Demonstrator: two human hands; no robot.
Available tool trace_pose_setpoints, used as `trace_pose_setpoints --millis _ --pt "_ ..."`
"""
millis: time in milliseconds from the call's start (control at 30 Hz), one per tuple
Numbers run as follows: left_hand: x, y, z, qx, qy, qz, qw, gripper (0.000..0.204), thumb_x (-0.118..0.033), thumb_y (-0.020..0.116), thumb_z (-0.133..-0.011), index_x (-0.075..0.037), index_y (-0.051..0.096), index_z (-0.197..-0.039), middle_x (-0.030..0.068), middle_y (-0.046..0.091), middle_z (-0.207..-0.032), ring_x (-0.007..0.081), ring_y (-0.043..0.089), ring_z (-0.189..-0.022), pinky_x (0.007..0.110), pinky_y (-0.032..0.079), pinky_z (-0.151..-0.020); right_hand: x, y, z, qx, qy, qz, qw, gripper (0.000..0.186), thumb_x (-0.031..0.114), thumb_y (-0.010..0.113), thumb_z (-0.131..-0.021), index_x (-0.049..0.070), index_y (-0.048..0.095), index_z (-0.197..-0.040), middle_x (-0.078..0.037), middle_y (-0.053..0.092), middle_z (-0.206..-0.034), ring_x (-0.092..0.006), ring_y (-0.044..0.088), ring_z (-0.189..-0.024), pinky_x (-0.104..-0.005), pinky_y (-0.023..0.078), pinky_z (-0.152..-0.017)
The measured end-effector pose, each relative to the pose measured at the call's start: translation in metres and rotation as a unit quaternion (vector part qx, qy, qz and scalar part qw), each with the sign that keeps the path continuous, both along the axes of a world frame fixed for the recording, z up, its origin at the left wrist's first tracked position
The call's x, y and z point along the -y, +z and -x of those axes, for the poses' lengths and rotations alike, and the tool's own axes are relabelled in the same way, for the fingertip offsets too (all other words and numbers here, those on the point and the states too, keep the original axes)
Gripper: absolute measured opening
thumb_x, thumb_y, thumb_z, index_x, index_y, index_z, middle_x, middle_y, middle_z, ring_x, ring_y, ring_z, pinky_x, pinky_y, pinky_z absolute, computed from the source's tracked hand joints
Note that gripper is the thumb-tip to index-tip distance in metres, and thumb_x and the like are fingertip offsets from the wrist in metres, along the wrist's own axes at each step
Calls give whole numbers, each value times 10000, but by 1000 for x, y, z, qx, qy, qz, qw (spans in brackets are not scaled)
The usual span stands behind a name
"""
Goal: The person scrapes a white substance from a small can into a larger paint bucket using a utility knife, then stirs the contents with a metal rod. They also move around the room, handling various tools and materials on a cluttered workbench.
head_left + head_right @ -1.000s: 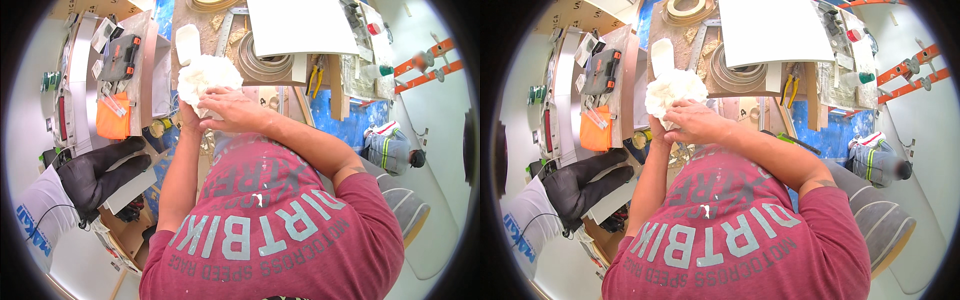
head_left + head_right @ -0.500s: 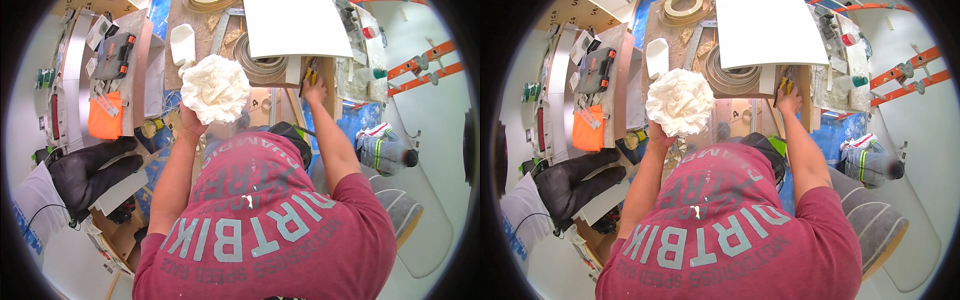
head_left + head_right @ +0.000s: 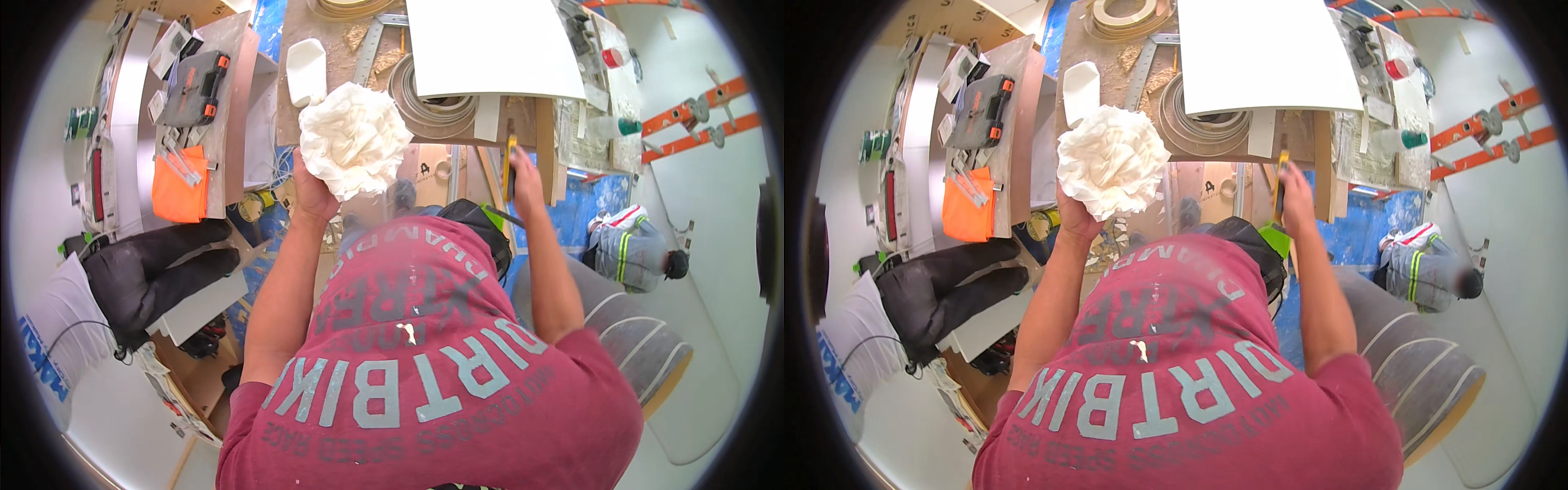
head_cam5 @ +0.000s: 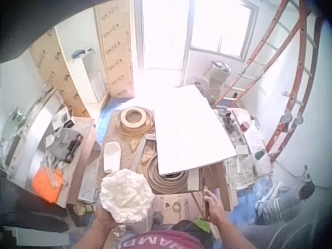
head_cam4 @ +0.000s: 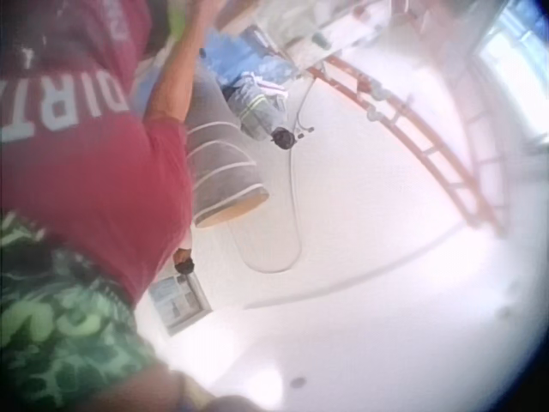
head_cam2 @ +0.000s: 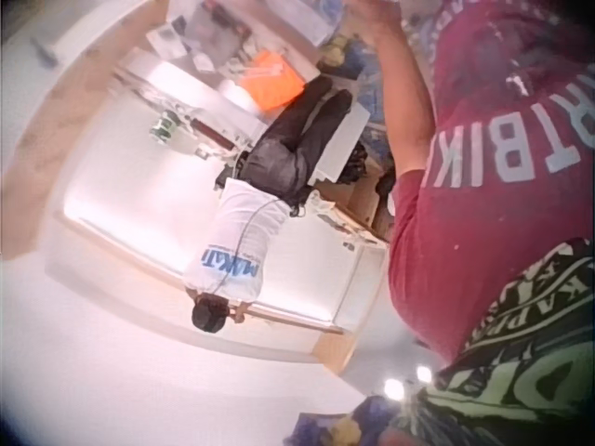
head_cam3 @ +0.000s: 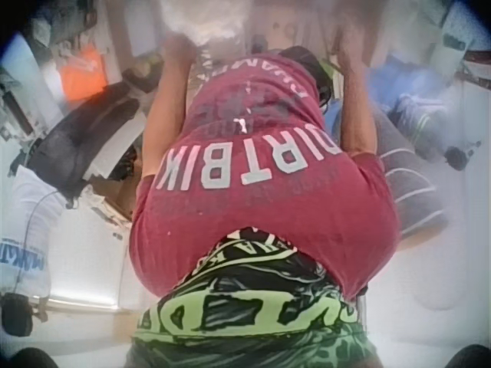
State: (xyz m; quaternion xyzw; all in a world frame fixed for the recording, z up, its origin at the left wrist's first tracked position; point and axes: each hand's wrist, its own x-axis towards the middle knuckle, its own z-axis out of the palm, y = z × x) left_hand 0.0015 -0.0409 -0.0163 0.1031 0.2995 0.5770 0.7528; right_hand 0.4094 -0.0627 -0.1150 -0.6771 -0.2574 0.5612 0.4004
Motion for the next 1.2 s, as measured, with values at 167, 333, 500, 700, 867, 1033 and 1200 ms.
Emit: trace_pose_setpoints --millis 167,333,500,700,867,1033,1200 --pt "-10 -6 -8 -78 29 -11 996 663 -529 271 -1043 -92 388 -1529 130 492 -1504 321 509 -1361 489 440 -1125 44 155 99 -41 234 -72 969 547 151 525 -984 88 458 -1523 -143 684 -1087 -179 662 -783 -302 555 -708" --pt "-25 3 -35 -127 36 -42 990 608 -518 346 -1050 -83 469 -1455 99 579 -1401 264 578 -1274 440 455 -1096 -3 201 152 336 425 -429 723 492 161 608 -914 61 563 -1394 -217 618 -1216 -323 694 -837 -439 573 -749" --pt "-40 7 -34 -168 24 -75 983 500 -420 450 -1056 -60 515 -1397 87 628 -1321 214 624 -1193 387 501 -1030 -31 218 172 483 477 -347 647 463 175 657 -883 63 600 -1329 -227 642 -1092 -362 701 -814 -436 586 -734" --pt "-34 7 -21 -309 56 -92 945 290 -225 559 -1051 2 688 -1177 25 682 -981 75 627 -849 245 528 -768 -71 232 197 489 647 -268 520 407 126 612 -853 65 674 -1251 -234 702 -911 -348 729 -895 -454 585 -778" --pt "-24 19 -14 -359 33 -115 926 266 -207 560 -1043 -14 699 -1163 20 685 -978 68 621 -855 236 515 -763 -109 263 200 373 744 -212 513 451 150 614 -812 59 689 -1248 -195 713 -881 -328 701 -741 -431 576 -756" --pt "-19 34 -8 -324 36 -157 932 271 -197 545 -1034 -7 699 -1151 57 699 -1002 100 643 -875 237 528 -806 -126 237 172 68 673 69 733 492 267 670 -891 62 651 -1338 -125 728 -922 -146 617 -600 -285 508 -522" --pt "-27 45 9 -313 2 -165 935 320 -241 524 -1033 1 688 -1164 81 714 -1015 125 677 -884 258 556 -801 -90 186 161 -246 535 174 789 439 351 625 -972 56 642 -1297 -96 719 -1016 -116 609 -662 -262 513 -534"
